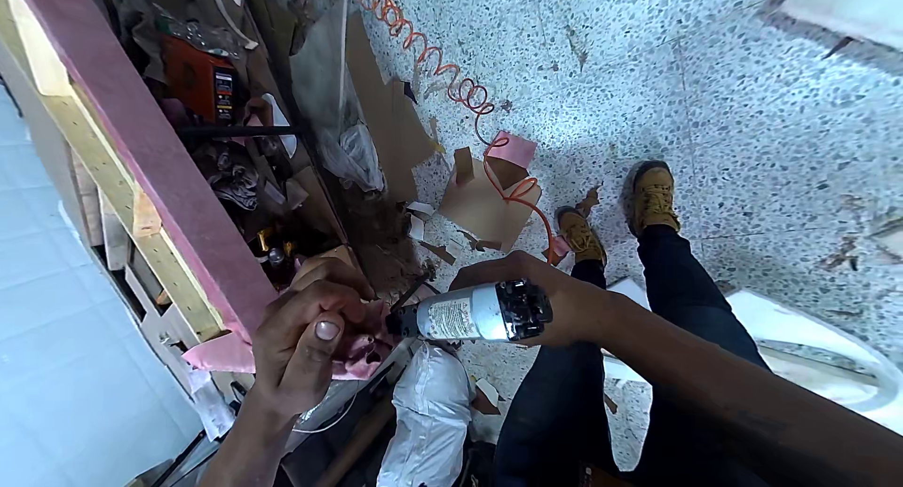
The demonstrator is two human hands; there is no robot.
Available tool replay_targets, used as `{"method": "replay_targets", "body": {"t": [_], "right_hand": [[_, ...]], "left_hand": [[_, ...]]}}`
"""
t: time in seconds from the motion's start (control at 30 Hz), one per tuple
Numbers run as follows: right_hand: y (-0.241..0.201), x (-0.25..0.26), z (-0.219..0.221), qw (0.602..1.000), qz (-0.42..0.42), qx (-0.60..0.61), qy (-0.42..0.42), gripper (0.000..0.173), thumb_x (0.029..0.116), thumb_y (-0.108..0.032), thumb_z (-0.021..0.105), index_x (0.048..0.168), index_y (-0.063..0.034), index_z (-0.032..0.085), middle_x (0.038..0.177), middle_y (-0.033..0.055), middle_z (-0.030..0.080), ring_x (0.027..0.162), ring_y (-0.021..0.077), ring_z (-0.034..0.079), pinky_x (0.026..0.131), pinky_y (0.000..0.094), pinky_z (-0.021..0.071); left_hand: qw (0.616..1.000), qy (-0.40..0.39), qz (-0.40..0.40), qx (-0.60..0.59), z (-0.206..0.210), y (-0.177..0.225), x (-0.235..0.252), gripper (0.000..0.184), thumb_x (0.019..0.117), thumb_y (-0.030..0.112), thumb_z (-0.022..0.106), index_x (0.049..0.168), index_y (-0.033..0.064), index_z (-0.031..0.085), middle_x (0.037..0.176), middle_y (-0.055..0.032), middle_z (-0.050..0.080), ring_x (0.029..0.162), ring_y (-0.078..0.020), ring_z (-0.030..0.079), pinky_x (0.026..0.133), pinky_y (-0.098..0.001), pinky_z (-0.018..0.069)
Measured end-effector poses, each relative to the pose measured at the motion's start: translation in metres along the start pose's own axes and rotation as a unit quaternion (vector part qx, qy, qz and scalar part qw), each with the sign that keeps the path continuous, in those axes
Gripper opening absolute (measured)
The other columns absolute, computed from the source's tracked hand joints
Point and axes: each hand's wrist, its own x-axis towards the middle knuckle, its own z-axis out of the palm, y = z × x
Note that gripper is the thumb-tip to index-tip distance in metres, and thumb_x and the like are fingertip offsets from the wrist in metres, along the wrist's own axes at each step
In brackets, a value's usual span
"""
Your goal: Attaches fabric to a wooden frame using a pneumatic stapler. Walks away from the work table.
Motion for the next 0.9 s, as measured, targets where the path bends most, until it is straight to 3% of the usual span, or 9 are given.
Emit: {"method": "replay_targets", "body": {"t": [0.1,0.2,0.27,0.37,0.43,0.53,0.63,0.8,0.9], "right_hand": [[0.0,0.001,0.0,1.0,-0.004,0.001,-0.003,0.049,0.0767,-0.021,0.084,0.122,-0.01,0.07,0.113,-0.0029,0.072,0.105,0.0056,0.067,0.094,0.0265,0.0586],[-0.004,0.001,-0.001,1.0,-0.005,0.004,-0.005,0.05,0.0765,-0.021,0.084,0.123,-0.0097,0.07,0.115,-0.0024,0.072,0.107,0.0055,0.067,0.095,0.0263,0.0581],[-0.005,-0.002,-0.001,1.0,-0.008,0.014,-0.004,0.05,0.0786,-0.021,0.083,0.125,-0.0094,0.069,0.117,-0.0022,0.072,0.109,0.0061,0.067,0.097,0.0269,0.0579],[-0.007,-0.008,-0.002,0.999,-0.02,0.04,0.013,0.048,0.0804,-0.019,0.082,0.124,-0.0071,0.068,0.116,-0.0005,0.072,0.107,0.0075,0.068,0.095,0.0271,0.0595],[-0.009,-0.015,-0.007,0.999,-0.021,0.046,0.011,0.048,0.0809,-0.017,0.081,0.126,-0.0064,0.068,0.118,0.0001,0.072,0.109,0.0088,0.068,0.097,0.0278,0.0592],[-0.016,-0.027,-0.007,1.0,-0.005,0.021,0.009,0.045,0.0804,-0.02,0.079,0.123,-0.0099,0.07,0.117,-0.0028,0.072,0.108,0.0071,0.068,0.094,0.0274,0.0604],[-0.03,-0.033,-0.006,1.0,-0.003,0.001,-0.007,0.042,0.0819,-0.027,0.076,0.121,-0.0137,0.072,0.115,-0.0053,0.073,0.102,0.0042,0.069,0.087,0.0266,0.0615],[-0.053,-0.024,0.003,0.996,-0.049,-0.077,-0.022,0.04,0.0871,-0.036,0.07,0.123,-0.0193,0.072,0.119,-0.0057,0.072,0.098,0.0007,0.067,0.079,0.0236,0.0584],[-0.056,-0.01,0.005,0.992,-0.062,-0.107,-0.033,0.037,0.089,-0.038,0.069,0.122,-0.0217,0.072,0.116,-0.0086,0.071,0.094,-0.0004,0.067,0.073,0.0236,0.0586]], "left_hand": [[0.999,0.024,0.005,-0.03,0.002,0.001,-0.002,0.041,0.1079,0.049,0.041,0.102,0.0194,0.069,0.101,-0.0002,0.07,0.097,-0.0218,0.069,0.081,-0.0363,0.0605],[0.997,0.048,0.021,-0.056,-0.001,0.001,-0.002,0.036,0.1052,0.051,0.047,0.114,0.0218,0.068,0.114,-0.0027,0.071,0.108,-0.028,0.068,0.09,-0.0434,0.0599],[0.997,0.035,0.024,-0.067,-0.006,0.0,0.0,0.034,0.1026,0.052,0.053,0.111,0.022,0.068,0.116,-0.0038,0.07,0.112,-0.0304,0.067,0.095,-0.0475,0.059],[0.989,-0.13,-0.024,-0.064,-0.029,0.004,0.001,0.038,0.0935,0.056,0.067,0.111,0.0221,0.072,0.139,-0.0075,0.062,0.133,-0.0345,0.055,0.108,-0.0519,0.0512],[0.966,-0.238,-0.079,-0.06,-0.037,0.005,0.001,0.033,0.0906,0.046,0.074,0.112,0.0214,0.074,0.15,-0.0054,0.055,0.142,-0.0318,0.047,0.115,-0.0512,0.0466],[0.947,-0.269,-0.13,-0.118,-0.033,0.003,0.003,0.013,0.094,0.027,0.074,0.096,0.0136,0.072,0.127,-0.0065,0.068,0.124,-0.0289,0.063,0.103,-0.0477,0.057],[0.937,-0.282,-0.155,-0.134,-0.026,0.003,0.011,0.013,0.0937,0.023,0.072,0.086,0.0131,0.067,0.111,-0.0046,0.071,0.11,-0.023,0.067,0.092,-0.0413,0.0605],[0.936,-0.254,-0.213,-0.116,-0.016,0.006,0.014,0.018,0.0942,0.015,0.07,0.112,0.0113,0.074,0.123,-0.0034,0.071,0.107,-0.0202,0.071,0.091,-0.0393,0.0631],[0.934,-0.246,-0.247,-0.075,-0.015,0.01,0.017,0.034,0.0932,0.012,0.069,0.127,0.0193,0.071,0.12,0.0038,0.073,0.091,-0.0126,0.071,0.077,-0.0321,0.0637]]}}
